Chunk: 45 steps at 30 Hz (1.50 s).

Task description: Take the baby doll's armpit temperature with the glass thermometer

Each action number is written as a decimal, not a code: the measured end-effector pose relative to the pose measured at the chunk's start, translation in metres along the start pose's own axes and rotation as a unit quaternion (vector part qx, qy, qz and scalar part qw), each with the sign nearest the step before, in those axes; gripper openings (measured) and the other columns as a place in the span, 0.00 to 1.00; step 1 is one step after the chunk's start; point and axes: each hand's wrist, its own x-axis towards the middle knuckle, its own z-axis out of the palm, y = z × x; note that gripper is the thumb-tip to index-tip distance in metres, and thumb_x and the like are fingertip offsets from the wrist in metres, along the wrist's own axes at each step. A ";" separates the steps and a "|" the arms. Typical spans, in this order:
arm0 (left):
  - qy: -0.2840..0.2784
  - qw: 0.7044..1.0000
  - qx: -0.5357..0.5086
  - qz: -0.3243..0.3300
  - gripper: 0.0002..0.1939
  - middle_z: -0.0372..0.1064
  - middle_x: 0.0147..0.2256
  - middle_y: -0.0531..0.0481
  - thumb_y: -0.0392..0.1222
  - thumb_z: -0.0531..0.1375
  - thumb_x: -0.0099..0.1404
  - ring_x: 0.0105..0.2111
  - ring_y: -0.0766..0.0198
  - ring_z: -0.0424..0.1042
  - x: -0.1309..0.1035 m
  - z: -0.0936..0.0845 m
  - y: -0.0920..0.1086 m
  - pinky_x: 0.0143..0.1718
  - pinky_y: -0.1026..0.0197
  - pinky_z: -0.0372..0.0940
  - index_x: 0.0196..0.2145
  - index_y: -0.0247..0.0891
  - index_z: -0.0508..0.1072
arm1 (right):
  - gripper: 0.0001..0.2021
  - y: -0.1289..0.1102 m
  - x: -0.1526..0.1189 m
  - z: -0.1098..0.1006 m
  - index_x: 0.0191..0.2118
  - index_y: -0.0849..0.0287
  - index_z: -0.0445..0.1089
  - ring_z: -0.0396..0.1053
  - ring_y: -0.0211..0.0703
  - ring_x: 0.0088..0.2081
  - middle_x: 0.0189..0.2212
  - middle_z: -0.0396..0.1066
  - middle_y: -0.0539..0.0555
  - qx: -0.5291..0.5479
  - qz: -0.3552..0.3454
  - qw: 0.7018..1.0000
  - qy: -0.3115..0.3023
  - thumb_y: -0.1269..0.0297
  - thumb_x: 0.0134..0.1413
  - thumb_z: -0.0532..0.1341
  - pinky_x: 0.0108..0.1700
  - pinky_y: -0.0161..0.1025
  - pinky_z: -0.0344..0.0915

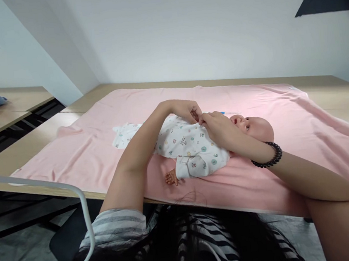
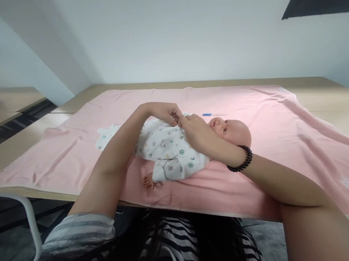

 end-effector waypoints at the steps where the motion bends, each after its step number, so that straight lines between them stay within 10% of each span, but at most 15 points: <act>1: -0.001 1.000 -0.007 -0.001 0.18 0.83 0.38 0.51 0.37 0.67 0.55 0.35 0.63 0.77 0.000 0.000 -0.001 0.34 0.63 0.66 0.45 0.45 0.85 | 0.16 -0.001 0.000 0.001 0.50 0.66 0.70 0.66 0.50 0.44 0.42 0.73 0.60 -0.015 0.004 1.000 -0.002 0.83 0.63 0.51 0.40 0.40 0.56; 45: -0.032 0.998 -0.040 -0.044 0.19 0.83 0.41 0.50 0.46 0.70 0.58 0.37 0.62 0.77 -0.003 0.001 0.007 0.41 0.64 0.69 0.47 0.44 0.85 | 0.10 -0.007 -0.003 0.009 0.44 0.66 0.73 0.66 0.56 0.44 0.37 0.75 0.61 -0.146 0.018 0.989 0.024 0.71 0.72 0.54 0.42 0.45 0.49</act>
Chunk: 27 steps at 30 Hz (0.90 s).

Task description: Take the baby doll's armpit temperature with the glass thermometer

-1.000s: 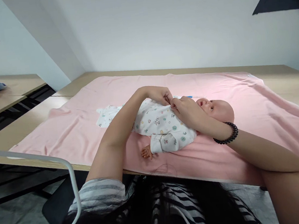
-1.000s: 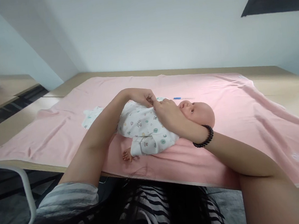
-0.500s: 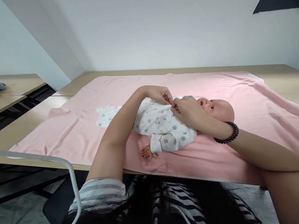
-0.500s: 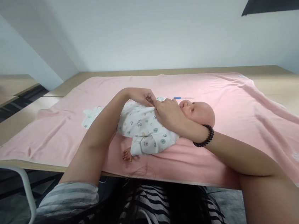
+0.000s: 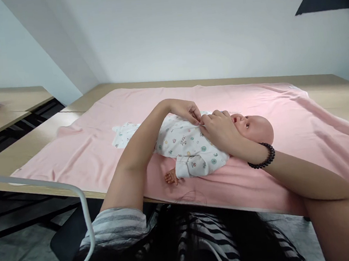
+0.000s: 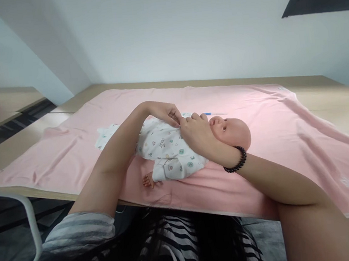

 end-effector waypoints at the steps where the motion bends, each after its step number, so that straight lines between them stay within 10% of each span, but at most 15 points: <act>1: 0.002 1.000 -0.003 -0.002 0.20 0.83 0.41 0.50 0.45 0.72 0.56 0.39 0.61 0.77 0.000 0.000 -0.001 0.43 0.63 0.69 0.47 0.45 0.85 | 0.11 0.000 0.000 0.001 0.45 0.66 0.73 0.66 0.56 0.45 0.38 0.75 0.62 -0.004 0.000 1.000 0.007 0.70 0.72 0.54 0.42 0.45 0.49; 27: 0.027 0.997 -0.013 0.064 0.15 0.81 0.35 0.49 0.42 0.75 0.50 0.35 0.62 0.77 0.011 -0.001 -0.018 0.39 0.63 0.68 0.37 0.39 0.85 | 0.17 -0.001 -0.003 0.002 0.52 0.66 0.73 0.65 0.54 0.49 0.52 0.72 0.62 -0.023 -0.104 0.994 0.040 0.77 0.71 0.49 0.50 0.48 0.54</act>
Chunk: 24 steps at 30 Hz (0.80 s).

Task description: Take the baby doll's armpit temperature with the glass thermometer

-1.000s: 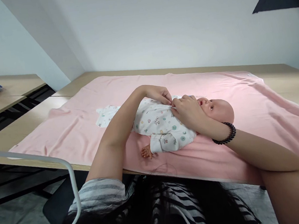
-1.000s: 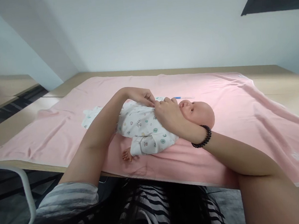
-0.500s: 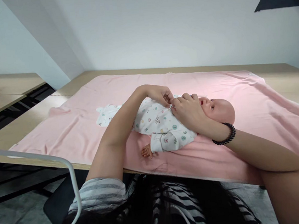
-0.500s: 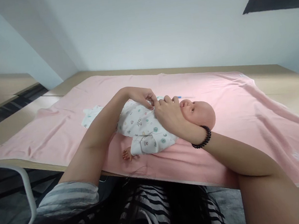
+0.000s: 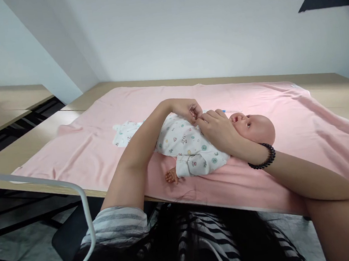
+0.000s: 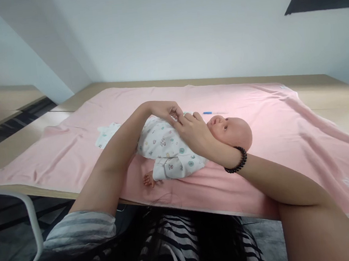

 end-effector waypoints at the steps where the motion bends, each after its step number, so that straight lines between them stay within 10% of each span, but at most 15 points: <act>1: -0.001 1.000 0.002 0.004 0.14 0.81 0.34 0.50 0.41 0.75 0.50 0.35 0.62 0.76 -0.001 0.000 0.001 0.39 0.63 0.68 0.37 0.40 0.85 | 0.17 0.000 0.000 -0.001 0.51 0.66 0.74 0.66 0.54 0.48 0.50 0.73 0.62 0.006 -0.006 1.000 -0.007 0.78 0.70 0.49 0.51 0.47 0.54; 12: -0.020 0.998 -0.051 0.008 0.14 0.82 0.36 0.46 0.44 0.75 0.52 0.39 0.59 0.79 -0.003 0.000 0.002 0.43 0.62 0.71 0.37 0.38 0.85 | 0.13 0.003 0.001 0.002 0.51 0.71 0.72 0.68 0.51 0.33 0.32 0.74 0.61 0.010 0.048 0.998 -0.034 0.74 0.71 0.53 0.41 0.43 0.56; 24: -0.033 0.999 -0.039 0.003 0.16 0.81 0.41 0.47 0.48 0.72 0.57 0.41 0.60 0.77 -0.003 0.002 0.006 0.44 0.62 0.70 0.43 0.40 0.84 | 0.12 0.004 -0.002 0.007 0.53 0.68 0.69 0.69 0.54 0.42 0.40 0.75 0.60 0.020 0.076 0.997 -0.006 0.75 0.71 0.51 0.42 0.45 0.53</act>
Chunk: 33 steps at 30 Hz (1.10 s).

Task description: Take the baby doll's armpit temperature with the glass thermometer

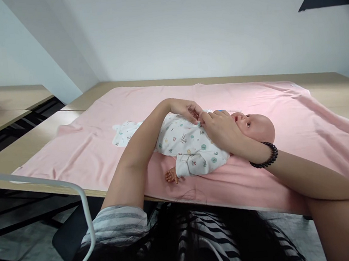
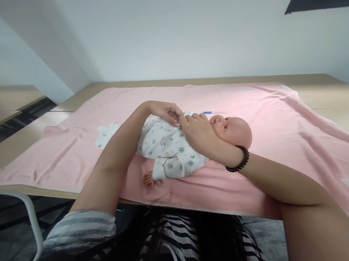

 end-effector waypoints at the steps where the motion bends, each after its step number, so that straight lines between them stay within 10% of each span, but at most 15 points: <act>1: -0.002 1.000 0.007 -0.005 0.16 0.81 0.41 0.48 0.48 0.72 0.58 0.42 0.60 0.77 0.000 0.000 0.002 0.45 0.62 0.70 0.43 0.40 0.83 | 0.12 0.001 0.000 0.000 0.53 0.68 0.69 0.68 0.54 0.43 0.41 0.74 0.60 0.001 0.001 1.000 0.002 0.75 0.71 0.52 0.43 0.45 0.53; 12: 0.013 0.982 0.154 -0.111 0.20 0.76 0.49 0.52 0.42 0.61 0.60 0.49 0.57 0.70 -0.038 -0.008 0.030 0.53 0.57 0.64 0.50 0.45 0.78 | 0.14 0.001 0.019 -0.036 0.56 0.65 0.65 0.70 0.53 0.46 0.47 0.73 0.60 0.178 -0.035 0.981 -0.070 0.66 0.70 0.60 0.41 0.42 0.61; 19: 0.044 0.949 0.193 -0.244 0.19 0.75 0.49 0.49 0.41 0.62 0.53 0.44 0.56 0.71 -0.058 0.004 0.041 0.47 0.56 0.66 0.45 0.45 0.76 | 0.17 -0.025 0.052 -0.018 0.61 0.69 0.64 0.71 0.52 0.43 0.45 0.74 0.62 0.177 -0.024 0.978 -0.111 0.75 0.71 0.50 0.37 0.42 0.57; 33: 0.026 0.961 0.199 -0.191 0.24 0.77 0.43 0.52 0.38 0.61 0.52 0.37 0.59 0.68 -0.062 0.008 0.045 0.42 0.57 0.61 0.48 0.49 0.80 | 0.04 -0.029 0.054 -0.022 0.41 0.61 0.71 0.70 0.41 0.38 0.37 0.75 0.50 0.296 0.027 0.946 -0.131 0.74 0.62 0.62 0.37 0.38 0.58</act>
